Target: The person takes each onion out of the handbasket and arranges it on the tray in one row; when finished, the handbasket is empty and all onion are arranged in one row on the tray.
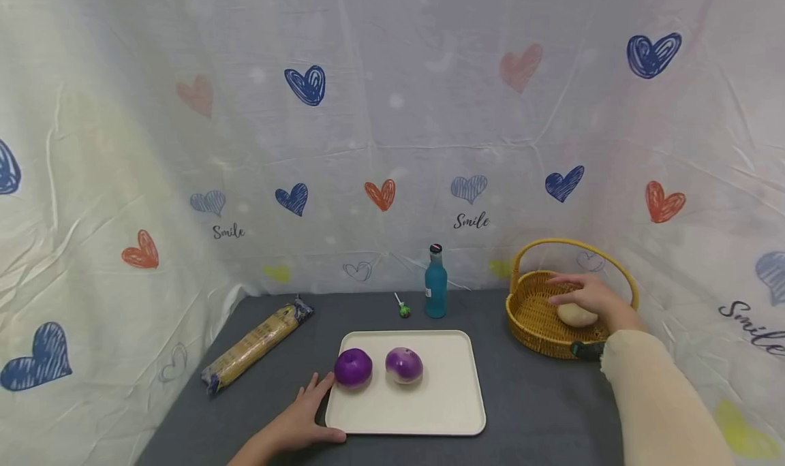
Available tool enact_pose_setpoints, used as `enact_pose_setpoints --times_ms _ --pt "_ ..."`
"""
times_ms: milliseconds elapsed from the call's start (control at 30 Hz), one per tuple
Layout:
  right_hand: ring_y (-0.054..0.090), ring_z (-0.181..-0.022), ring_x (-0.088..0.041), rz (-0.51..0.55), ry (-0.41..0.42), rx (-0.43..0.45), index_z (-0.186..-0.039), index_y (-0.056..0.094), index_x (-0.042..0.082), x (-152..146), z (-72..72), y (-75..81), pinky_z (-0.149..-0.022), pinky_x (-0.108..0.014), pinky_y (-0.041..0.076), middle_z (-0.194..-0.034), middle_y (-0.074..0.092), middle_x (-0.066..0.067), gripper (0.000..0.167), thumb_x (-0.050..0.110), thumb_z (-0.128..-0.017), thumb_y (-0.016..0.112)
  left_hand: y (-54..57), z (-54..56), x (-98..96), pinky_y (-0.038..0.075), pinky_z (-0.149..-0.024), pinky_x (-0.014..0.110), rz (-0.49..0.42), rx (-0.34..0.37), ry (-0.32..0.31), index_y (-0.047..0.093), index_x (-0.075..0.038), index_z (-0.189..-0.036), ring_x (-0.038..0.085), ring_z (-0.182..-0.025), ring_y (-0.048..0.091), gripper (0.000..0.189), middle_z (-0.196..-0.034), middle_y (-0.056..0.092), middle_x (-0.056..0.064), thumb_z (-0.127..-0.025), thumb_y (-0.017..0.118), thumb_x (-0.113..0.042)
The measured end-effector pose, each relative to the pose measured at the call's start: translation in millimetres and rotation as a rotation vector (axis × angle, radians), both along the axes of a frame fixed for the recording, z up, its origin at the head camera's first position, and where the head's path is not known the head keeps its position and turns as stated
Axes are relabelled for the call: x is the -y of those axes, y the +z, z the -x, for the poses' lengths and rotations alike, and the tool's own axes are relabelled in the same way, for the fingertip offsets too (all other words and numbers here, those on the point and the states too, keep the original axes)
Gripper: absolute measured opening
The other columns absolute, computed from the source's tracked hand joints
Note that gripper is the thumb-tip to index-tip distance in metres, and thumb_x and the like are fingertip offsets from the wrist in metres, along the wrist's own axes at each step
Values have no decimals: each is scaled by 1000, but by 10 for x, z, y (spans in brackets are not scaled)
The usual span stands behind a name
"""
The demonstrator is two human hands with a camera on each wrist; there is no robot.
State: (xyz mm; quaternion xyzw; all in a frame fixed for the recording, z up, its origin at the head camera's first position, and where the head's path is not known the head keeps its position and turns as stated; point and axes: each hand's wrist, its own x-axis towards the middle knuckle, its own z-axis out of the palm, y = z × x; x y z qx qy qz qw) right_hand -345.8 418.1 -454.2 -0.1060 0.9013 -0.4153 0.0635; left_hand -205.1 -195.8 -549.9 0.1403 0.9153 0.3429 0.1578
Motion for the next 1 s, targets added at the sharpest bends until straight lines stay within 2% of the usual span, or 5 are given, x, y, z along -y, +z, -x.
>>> enact_pose_setpoints --times_ms 333,567,767,867,1000 --pt "15 -143 -61 74 -93 103 -153 36 -5 -130 -71 -154 -110 -73 26 -161 15 -35 79 37 -95 70 -40 -17 2 5 -111 80 9 -18 -8 26 0 -158 60 -148 6 118 -162 28 27 -72 87 -54" --pt "15 -143 -62 113 -91 144 -154 33 -4 -128 -37 -221 -112 -70 28 -163 5 -35 79 30 -95 72 -34 -27 -1 6 -111 80 18 -18 3 26 0 -158 59 -149 6 119 -162 28 27 -72 87 -55" --pt "39 -131 -54 45 -80 181 -153 35 -4 -148 -15 -313 -94 -49 52 -158 11 -41 78 26 -92 74 -27 -19 2 5 -112 79 15 -19 2 27 -1 -158 58 -149 6 118 -162 28 26 -72 86 -56" --pt "53 -114 -41 1 -97 201 -151 40 -4 -163 -1 -346 -81 -40 54 -153 22 -41 79 22 -88 79 -19 -14 2 4 -112 79 13 -17 -1 27 -1 -158 58 -149 6 118 -162 28 27 -72 86 -55" --pt "57 -103 -32 -34 -104 217 -149 44 -3 -160 17 -350 -79 -41 54 -151 29 -40 78 19 -84 81 -7 -11 0 4 -111 80 14 -15 -3 27 0 -158 59 -149 6 118 -162 29 27 -73 86 -56"
